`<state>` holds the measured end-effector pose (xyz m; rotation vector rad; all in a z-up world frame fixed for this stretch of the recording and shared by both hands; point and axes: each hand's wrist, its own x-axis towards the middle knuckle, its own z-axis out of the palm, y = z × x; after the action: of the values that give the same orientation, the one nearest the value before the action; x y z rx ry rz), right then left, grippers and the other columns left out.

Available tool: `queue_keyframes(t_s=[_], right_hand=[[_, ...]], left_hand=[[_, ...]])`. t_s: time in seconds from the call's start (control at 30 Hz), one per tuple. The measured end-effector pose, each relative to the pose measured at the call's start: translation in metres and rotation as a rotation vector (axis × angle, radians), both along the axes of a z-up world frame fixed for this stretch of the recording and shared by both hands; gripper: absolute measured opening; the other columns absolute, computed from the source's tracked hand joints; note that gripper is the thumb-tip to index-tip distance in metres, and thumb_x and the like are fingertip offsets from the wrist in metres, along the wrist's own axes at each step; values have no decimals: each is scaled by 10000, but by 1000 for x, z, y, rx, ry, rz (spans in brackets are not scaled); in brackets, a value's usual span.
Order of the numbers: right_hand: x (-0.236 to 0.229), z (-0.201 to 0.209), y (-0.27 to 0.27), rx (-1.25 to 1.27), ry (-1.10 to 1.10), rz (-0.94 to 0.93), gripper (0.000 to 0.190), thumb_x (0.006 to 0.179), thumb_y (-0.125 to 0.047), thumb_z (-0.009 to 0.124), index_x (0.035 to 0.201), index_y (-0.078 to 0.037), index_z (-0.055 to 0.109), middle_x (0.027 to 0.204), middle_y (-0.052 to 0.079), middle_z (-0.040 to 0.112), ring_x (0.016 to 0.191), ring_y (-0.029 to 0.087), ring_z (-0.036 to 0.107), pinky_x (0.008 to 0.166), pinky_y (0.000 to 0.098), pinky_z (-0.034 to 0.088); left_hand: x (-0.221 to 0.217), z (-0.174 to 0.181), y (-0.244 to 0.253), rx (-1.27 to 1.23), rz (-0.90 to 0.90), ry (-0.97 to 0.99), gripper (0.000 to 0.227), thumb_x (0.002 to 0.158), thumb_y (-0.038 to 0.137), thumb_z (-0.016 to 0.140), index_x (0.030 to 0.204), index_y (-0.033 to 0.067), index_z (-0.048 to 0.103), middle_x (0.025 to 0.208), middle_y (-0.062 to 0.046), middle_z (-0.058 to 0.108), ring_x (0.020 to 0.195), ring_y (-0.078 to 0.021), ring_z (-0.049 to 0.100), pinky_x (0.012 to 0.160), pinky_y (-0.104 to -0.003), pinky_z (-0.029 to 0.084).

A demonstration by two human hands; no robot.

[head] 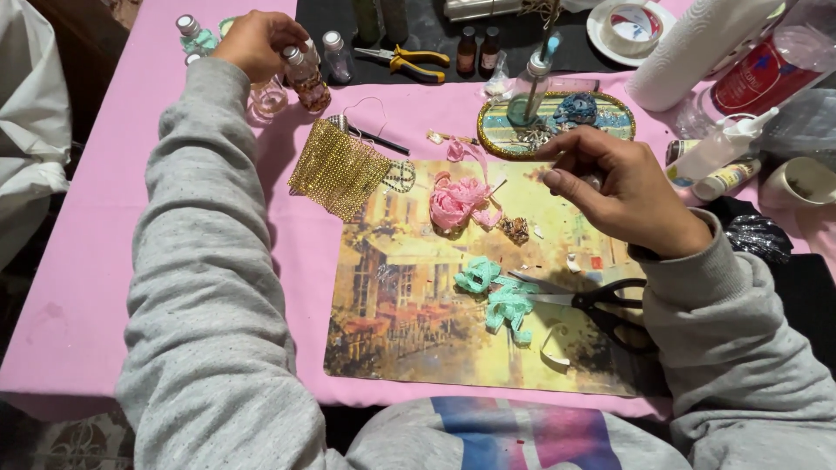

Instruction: Decorating small glass bottles with black fabric and other decorative materials at a workbench.

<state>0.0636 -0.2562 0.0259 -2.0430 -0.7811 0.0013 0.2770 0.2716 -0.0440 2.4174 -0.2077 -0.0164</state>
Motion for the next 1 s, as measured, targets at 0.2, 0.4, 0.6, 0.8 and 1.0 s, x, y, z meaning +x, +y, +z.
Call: queue_keyframes(t_s=[0.2,0.4,0.6,0.8,1.0], right_hand=[[-2,1,2,-12,20,-47,250,971,-152,734,1182,-31,677,722,-20,555,622,23,430,540,203,348],[-5,11,0,107,-53,67,262,931,-26,660,1188,-30,607,1022,-6,615,816,44,567,698,208,481],[-30,27,4,-23,-90,194,351,840,7,768,1169,-49,662,1032,50,739,888,114,704,771,259,572],[-36,8,-14,-185,-64,120,410,740,78,668,1132,-38,703,904,65,781,804,143,777,732,287,610],[-14,-32,-34,-724,-52,-87,459,738,-84,757,1194,-69,705,972,187,746,849,357,726,793,421,575]], left_hand=[[-10,1,2,121,-91,-167,658,662,-214,732,1266,41,671,1253,-103,715,1196,-216,657,1016,-317,525],[-67,26,-62,-239,61,-678,127,973,-30,735,1086,25,752,991,-110,786,915,-189,775,844,-319,628],[-243,-44,-244,-317,-435,-330,321,809,-62,489,1040,46,684,796,-92,699,711,-192,689,674,-350,574],[-317,-33,-283,-471,-539,-205,211,958,-21,520,1158,24,567,913,-143,657,777,-250,659,734,-370,565],[-321,-10,-284,-580,-263,209,366,1054,172,488,1365,56,643,1124,-178,806,1091,-225,793,971,-305,636]])
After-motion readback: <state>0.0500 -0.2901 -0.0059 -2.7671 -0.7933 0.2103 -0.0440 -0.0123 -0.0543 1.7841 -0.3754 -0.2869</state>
